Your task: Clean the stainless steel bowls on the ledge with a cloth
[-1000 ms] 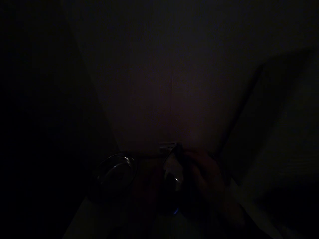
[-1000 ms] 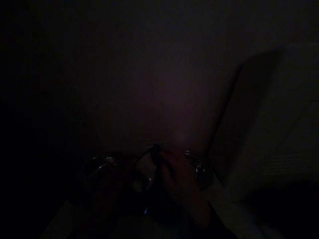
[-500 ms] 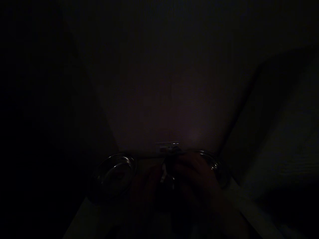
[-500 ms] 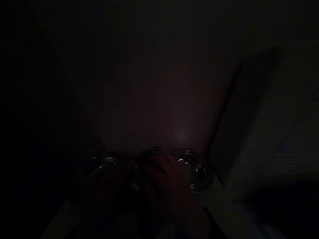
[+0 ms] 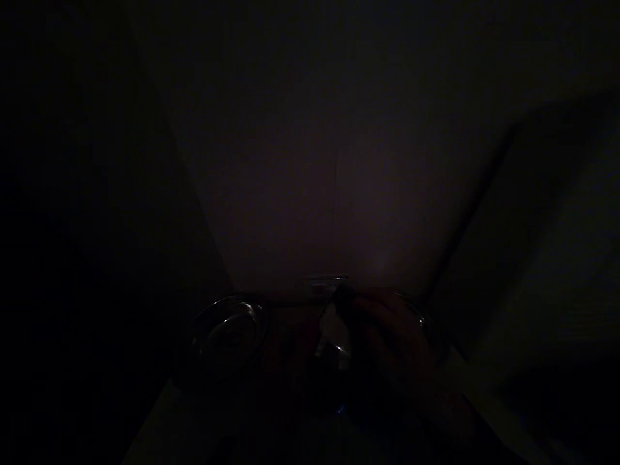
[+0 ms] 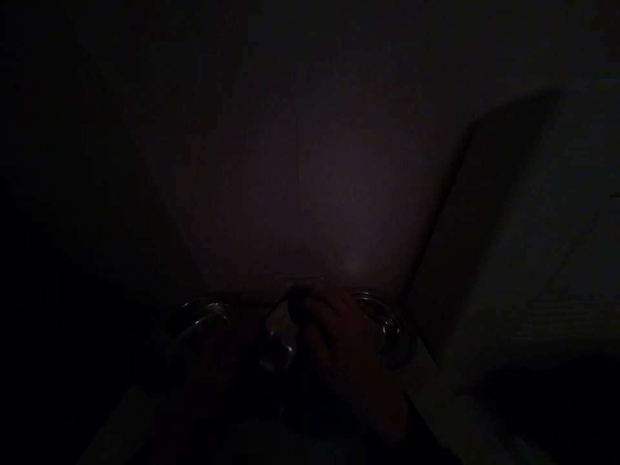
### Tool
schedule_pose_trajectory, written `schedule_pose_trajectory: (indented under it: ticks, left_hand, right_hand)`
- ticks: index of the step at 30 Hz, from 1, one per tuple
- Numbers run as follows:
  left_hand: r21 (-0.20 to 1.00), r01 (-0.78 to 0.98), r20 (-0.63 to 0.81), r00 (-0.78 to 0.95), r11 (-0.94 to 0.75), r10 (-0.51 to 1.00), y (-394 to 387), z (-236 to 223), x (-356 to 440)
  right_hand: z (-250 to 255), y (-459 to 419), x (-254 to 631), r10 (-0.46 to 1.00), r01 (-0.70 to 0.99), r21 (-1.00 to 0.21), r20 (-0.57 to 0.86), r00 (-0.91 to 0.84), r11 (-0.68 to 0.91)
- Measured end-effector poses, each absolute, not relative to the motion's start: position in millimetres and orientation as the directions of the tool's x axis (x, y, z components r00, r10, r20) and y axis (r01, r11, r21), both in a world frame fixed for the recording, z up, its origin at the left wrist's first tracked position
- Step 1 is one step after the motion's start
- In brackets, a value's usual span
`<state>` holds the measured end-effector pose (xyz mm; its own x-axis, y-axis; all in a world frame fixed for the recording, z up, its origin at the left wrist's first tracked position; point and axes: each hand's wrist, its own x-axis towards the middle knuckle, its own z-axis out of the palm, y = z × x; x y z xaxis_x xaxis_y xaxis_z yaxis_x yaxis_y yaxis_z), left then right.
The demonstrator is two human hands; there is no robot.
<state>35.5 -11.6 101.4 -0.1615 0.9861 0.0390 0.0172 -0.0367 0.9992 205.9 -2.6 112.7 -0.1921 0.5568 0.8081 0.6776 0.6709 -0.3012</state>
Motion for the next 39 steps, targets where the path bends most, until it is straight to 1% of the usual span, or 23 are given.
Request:
schedule_pose_trajectory:
  ticks: [2, 3, 6, 8, 10, 12, 14, 18, 20, 23, 25, 27, 29, 30, 32, 34, 35, 37, 39]
  left_hand:
    - [0.999, 0.013, 0.039, -0.182, -0.037, 0.983, -11, 101, 36]
    - [0.999, 0.012, 0.037, -0.188, -0.036, 0.982, -11, 102, 37]
    - [1.000, -0.012, 0.022, -0.200, -0.025, 0.980, -10, 107, 40]
    - [0.999, -0.035, 0.010, -0.210, -0.017, 0.978, -9, 111, 43]
    - [0.999, -0.043, 0.004, -0.217, -0.014, 0.976, -10, 113, 44]
    - [0.999, -0.031, 0.004, -0.216, -0.011, 0.976, -11, 112, 44]
    - [1.000, -0.023, -0.009, -0.211, 0.004, 0.977, -10, 112, 43]
    - [0.999, -0.020, -0.053, -0.179, 0.050, 0.982, -5, 117, 40]
    - [0.998, -0.008, -0.070, -0.168, 0.070, 0.983, -1, 119, 37]
    - [0.996, 0.018, -0.086, -0.173, 0.091, 0.981, 1, 118, 35]
    - [0.998, 0.024, -0.053, -0.225, 0.060, 0.973, 0, 116, 37]
    - [0.999, 0.009, -0.046, -0.262, 0.051, 0.964, -1, 115, 40]
    - [0.993, -0.035, -0.117, -0.263, 0.111, 0.958, -1, 117, 41]
    - [0.988, -0.054, -0.156, -0.261, 0.147, 0.953, -2, 118, 42]
    - [0.980, -0.068, -0.201, -0.270, 0.190, 0.942, -2, 121, 41]
    - [0.982, -0.051, -0.187, -0.299, 0.180, 0.936, -3, 123, 40]
    - [0.983, -0.037, -0.180, -0.311, 0.177, 0.933, -4, 123, 39]
    - [0.984, -0.009, -0.172, -0.325, 0.179, 0.930, -4, 123, 39]
    - [0.982, 0.008, -0.176, -0.326, 0.188, 0.929, -3, 124, 39]
  right_hand:
    - [110, -1, 207, 0.586, 0.693, -0.330, 0.793, -0.165, 0.641]
    - [110, -3, 206, 0.579, 0.682, -0.322, 0.795, -0.183, 0.657]
    - [113, -9, 201, 0.502, 0.602, -0.241, 0.806, -0.312, 0.761]
    - [115, -11, 198, 0.466, 0.555, -0.214, 0.806, -0.364, 0.804]
    - [115, -10, 198, 0.480, 0.565, -0.237, 0.813, -0.329, 0.790]
    - [113, -7, 200, 0.513, 0.610, -0.273, 0.818, -0.260, 0.744]
    - [112, -6, 200, 0.523, 0.637, -0.277, 0.820, -0.234, 0.720]
    - [113, -7, 198, 0.415, 0.556, -0.159, 0.830, -0.372, 0.816]
    - [113, -6, 199, 0.429, 0.552, -0.185, 0.831, -0.353, 0.813]
    - [111, -3, 203, 0.522, 0.619, -0.285, 0.818, -0.242, 0.732]
    - [109, -3, 203, 0.531, 0.642, -0.276, 0.812, -0.243, 0.715]
    - [109, -5, 201, 0.485, 0.618, -0.210, 0.815, -0.317, 0.757]
    - [110, -7, 199, 0.430, 0.573, -0.152, 0.815, -0.389, 0.805]
    - [111, -7, 199, 0.419, 0.559, -0.149, 0.819, -0.392, 0.816]
    - [112, -5, 202, 0.454, 0.573, -0.208, 0.829, -0.327, 0.793]
    - [112, -1, 206, 0.514, 0.609, -0.290, 0.826, -0.229, 0.738]
    - [112, 0, 208, 0.532, 0.628, -0.310, 0.823, -0.199, 0.714]
    - [110, -1, 208, 0.527, 0.625, -0.300, 0.823, -0.213, 0.721]
    - [108, -4, 204, 0.462, 0.563, -0.240, 0.838, -0.291, 0.791]
